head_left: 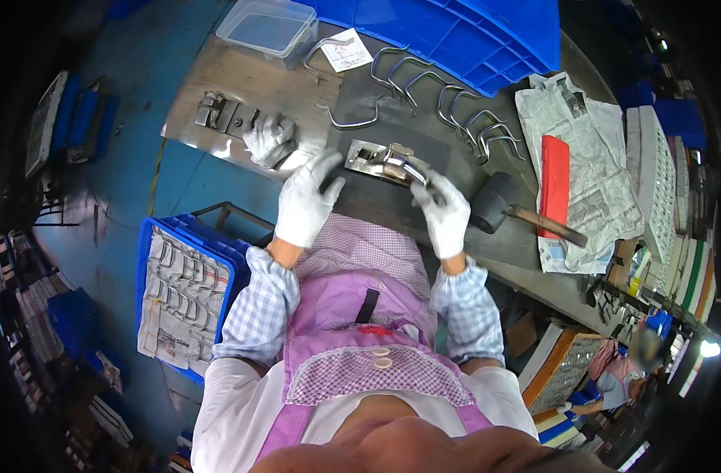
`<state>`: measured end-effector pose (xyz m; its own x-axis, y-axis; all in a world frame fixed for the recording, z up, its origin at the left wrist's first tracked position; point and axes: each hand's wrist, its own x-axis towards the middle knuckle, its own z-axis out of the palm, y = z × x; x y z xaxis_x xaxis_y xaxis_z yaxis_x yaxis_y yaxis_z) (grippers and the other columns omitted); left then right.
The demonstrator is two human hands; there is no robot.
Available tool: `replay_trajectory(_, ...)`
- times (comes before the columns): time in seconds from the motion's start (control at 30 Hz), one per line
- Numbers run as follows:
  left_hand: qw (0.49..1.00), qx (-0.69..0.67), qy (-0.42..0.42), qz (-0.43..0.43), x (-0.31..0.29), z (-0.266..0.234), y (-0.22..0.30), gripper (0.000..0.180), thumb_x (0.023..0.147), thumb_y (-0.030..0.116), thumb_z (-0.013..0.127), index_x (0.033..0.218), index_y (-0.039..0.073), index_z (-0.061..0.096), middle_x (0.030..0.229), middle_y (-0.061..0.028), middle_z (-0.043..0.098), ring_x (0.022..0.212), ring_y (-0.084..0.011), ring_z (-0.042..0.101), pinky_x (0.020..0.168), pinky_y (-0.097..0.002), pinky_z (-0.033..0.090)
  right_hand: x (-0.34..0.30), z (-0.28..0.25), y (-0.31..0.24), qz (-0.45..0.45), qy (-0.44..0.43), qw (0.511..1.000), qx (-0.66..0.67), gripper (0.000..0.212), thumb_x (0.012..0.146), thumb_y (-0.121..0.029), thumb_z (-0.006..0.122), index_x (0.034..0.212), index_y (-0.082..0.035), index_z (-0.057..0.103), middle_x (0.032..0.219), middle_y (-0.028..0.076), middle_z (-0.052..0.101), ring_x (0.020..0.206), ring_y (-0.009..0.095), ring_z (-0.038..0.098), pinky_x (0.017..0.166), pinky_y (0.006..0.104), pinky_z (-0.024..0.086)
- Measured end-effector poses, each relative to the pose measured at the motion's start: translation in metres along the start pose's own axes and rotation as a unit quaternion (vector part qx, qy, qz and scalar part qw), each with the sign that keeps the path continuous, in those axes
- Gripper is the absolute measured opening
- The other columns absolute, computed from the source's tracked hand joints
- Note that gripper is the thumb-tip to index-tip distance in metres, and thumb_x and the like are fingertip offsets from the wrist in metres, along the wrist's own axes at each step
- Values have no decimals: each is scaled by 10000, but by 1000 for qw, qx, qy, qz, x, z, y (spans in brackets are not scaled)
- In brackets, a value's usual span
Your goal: The person assembles metal brackets by securing them with small metal pins using a rubber mallet on a workbench.
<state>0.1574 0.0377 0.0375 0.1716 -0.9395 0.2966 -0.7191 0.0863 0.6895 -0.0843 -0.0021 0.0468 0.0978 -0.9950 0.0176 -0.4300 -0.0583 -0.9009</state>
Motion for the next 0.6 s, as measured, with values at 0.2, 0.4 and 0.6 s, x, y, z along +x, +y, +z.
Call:
replay_trajectory(0.2, 997, 36, 35, 61, 2, 12, 0, 290, 876, 119, 764, 1156, 64, 710, 1174, -112, 729, 1037, -333, 703, 901, -429, 550, 8, 5, 1, 52, 96, 969, 221, 290, 927, -64, 766, 1200, 24, 722, 931, 40, 717, 725, 86, 636, 662, 240, 507)
replay_trajectory(0.4, 972, 7, -186, 142, -15, 43, 57, 330, 896, 195, 741, 1204, 82, 707, 1224, -88, 717, 808, -304, 715, 740, -410, 578, -6, -31, 24, 60, 216, 935, 275, 397, 950, -50, 741, 1309, 85, 640, 1020, 74, 731, 750, 95, 631, 707, 222, 501)
replay_trajectory(0.6, 969, 42, -203, 135, 7, 96, 95, 463, 898, 202, 719, 1335, 69, 647, 1370, -130, 663, 924, -324, 728, 814, -430, 583, -28, -60, 25, 60, 207, 976, -16, 311, 869, -147, 818, 1110, 30, 731, 979, 124, 756, 805, 139, 696, 742, 292, 562)
